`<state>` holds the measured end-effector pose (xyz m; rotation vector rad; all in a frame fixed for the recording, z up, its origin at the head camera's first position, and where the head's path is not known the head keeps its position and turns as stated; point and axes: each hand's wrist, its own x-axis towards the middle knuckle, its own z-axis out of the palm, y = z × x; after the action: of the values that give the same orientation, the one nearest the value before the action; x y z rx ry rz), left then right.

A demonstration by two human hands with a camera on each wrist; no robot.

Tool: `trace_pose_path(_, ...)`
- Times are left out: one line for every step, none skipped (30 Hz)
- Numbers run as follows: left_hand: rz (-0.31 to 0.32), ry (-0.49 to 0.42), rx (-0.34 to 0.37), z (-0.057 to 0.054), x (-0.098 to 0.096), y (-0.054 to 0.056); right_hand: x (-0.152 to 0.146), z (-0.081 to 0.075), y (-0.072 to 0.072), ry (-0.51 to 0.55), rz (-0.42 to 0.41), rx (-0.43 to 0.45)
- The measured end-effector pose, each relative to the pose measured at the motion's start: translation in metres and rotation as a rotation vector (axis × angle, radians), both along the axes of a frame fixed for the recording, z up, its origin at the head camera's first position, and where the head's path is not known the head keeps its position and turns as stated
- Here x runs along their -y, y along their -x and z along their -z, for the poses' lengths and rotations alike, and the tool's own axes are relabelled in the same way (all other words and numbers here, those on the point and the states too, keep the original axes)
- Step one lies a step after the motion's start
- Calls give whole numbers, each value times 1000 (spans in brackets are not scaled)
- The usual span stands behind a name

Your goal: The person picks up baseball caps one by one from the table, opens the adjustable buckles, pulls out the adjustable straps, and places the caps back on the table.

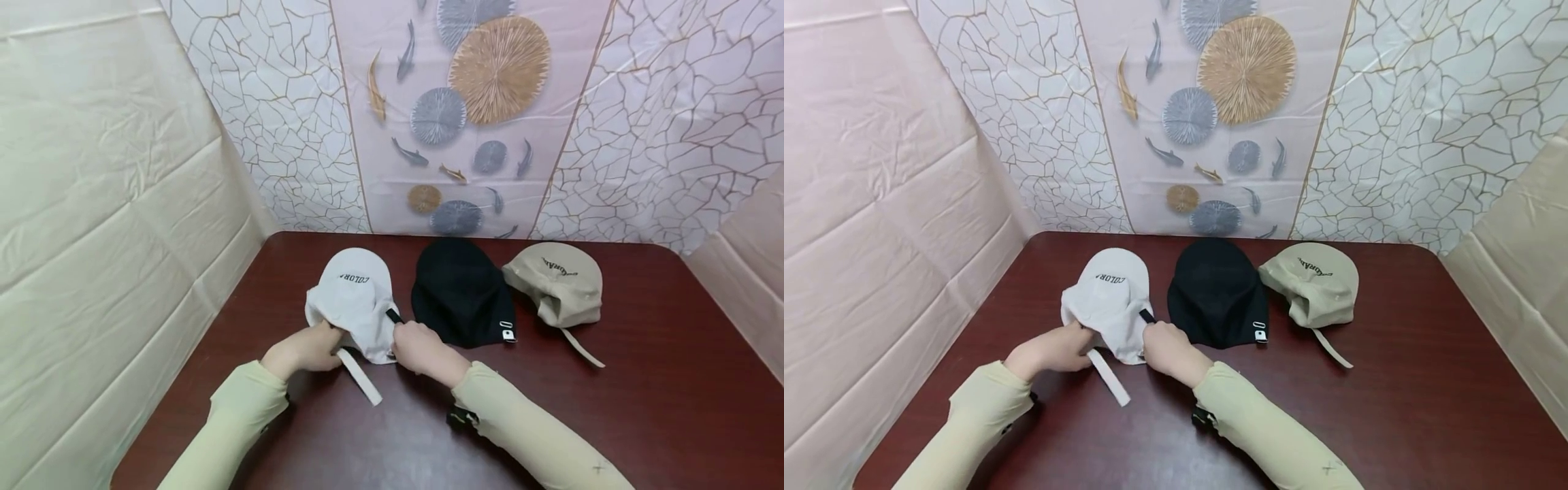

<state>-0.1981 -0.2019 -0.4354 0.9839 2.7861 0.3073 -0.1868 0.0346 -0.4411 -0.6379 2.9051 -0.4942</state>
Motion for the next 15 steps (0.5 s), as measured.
trace_pose_path(-1,-3,1,0,0,6,2,-1,6,-5,14,34)
trace_pose_path(-2,-5,2,1,0,12,3,-2,11,-9,25,67)
trace_pose_path(-2,-8,5,0,0,18,5,-3,16,-9,35,99)
trace_pose_path(-3,-17,14,0,1,24,6,-3,22,-13,44,128)
trace_pose_path(-3,-24,25,-1,1,30,8,-4,27,-15,52,148)
trace_pose_path(-7,-29,36,-1,2,35,9,-4,32,-16,58,167)
trace_pose_path(-15,-37,51,-2,4,40,10,-4,37,-19,63,182)
trace_pose_path(-21,-41,57,-3,5,45,12,-3,42,-17,69,192)
trace_pose_path(-40,-55,72,-3,7,50,13,-3,46,-12,77,205)
trace_pose_path(-59,-68,81,-3,8,54,15,-2,50,-7,86,220)
trace_pose_path(-77,-81,83,-3,10,57,16,-1,53,3,97,230)
trace_pose_path(-91,-93,77,-2,11,61,17,1,56,11,108,246)
trace_pose_path(-102,-115,81,-1,12,63,18,2,58,22,118,260)
trace_pose_path(-100,-130,65,0,12,66,20,3,60,36,127,276)
trace_pose_path(-107,-143,61,1,13,68,21,3,62,45,136,291)
